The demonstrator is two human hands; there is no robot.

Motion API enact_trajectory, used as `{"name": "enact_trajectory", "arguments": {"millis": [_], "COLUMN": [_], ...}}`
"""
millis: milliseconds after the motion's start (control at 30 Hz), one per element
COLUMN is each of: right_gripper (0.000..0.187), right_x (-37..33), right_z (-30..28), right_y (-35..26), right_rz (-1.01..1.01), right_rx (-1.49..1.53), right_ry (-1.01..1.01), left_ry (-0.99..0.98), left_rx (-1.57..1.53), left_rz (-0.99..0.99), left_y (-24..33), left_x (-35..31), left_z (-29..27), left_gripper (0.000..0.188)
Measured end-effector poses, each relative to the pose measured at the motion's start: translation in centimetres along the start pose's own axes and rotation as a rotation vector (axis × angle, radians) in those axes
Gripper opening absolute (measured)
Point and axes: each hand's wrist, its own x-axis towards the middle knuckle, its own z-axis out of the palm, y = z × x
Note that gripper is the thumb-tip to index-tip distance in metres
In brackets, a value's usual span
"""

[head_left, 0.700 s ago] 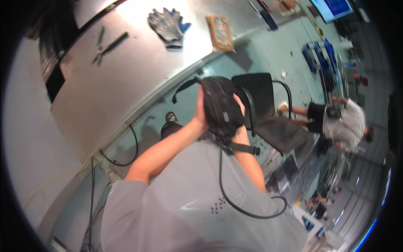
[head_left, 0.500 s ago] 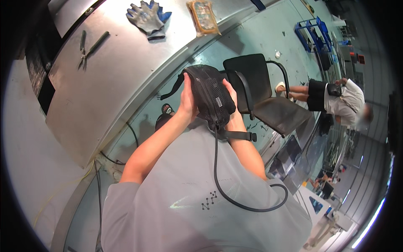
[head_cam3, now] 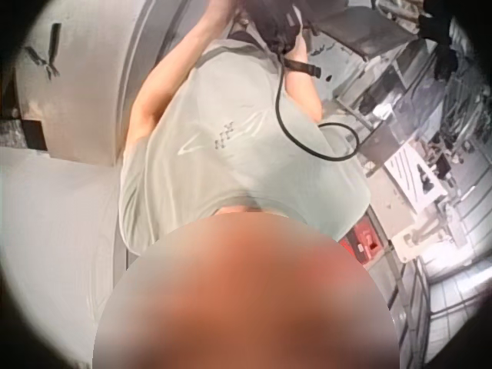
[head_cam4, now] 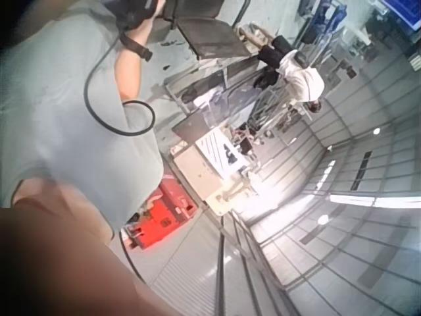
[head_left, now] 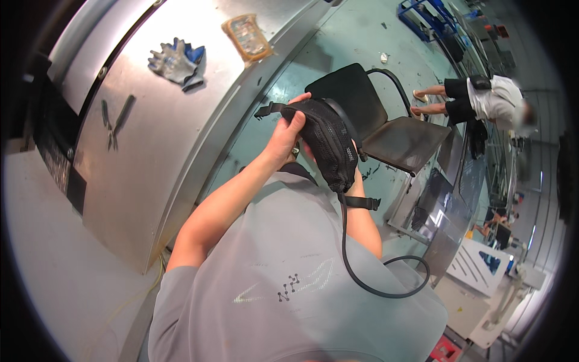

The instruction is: The person operates a laser cutting machine using a handheld remote control and a long wooden stick. They use the stick to guide the laser head and clear debris from the cutting bed while the machine cuts a metal sheet, producing sparks.

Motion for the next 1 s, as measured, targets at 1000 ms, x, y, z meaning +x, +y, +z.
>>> {"name": "enact_trajectory", "arguments": {"millis": [1000], "right_gripper": [0.037], "right_x": [5.0], "right_z": [-16.5], "right_y": [0.0], "right_rz": [0.239], "right_rx": [0.459], "right_ry": [0.366], "left_ry": [0.19], "left_rx": [0.581], "left_rz": [-0.044], "left_y": [-0.7], "left_x": [17.1], "left_z": [17.9], "left_gripper": [0.064]}}
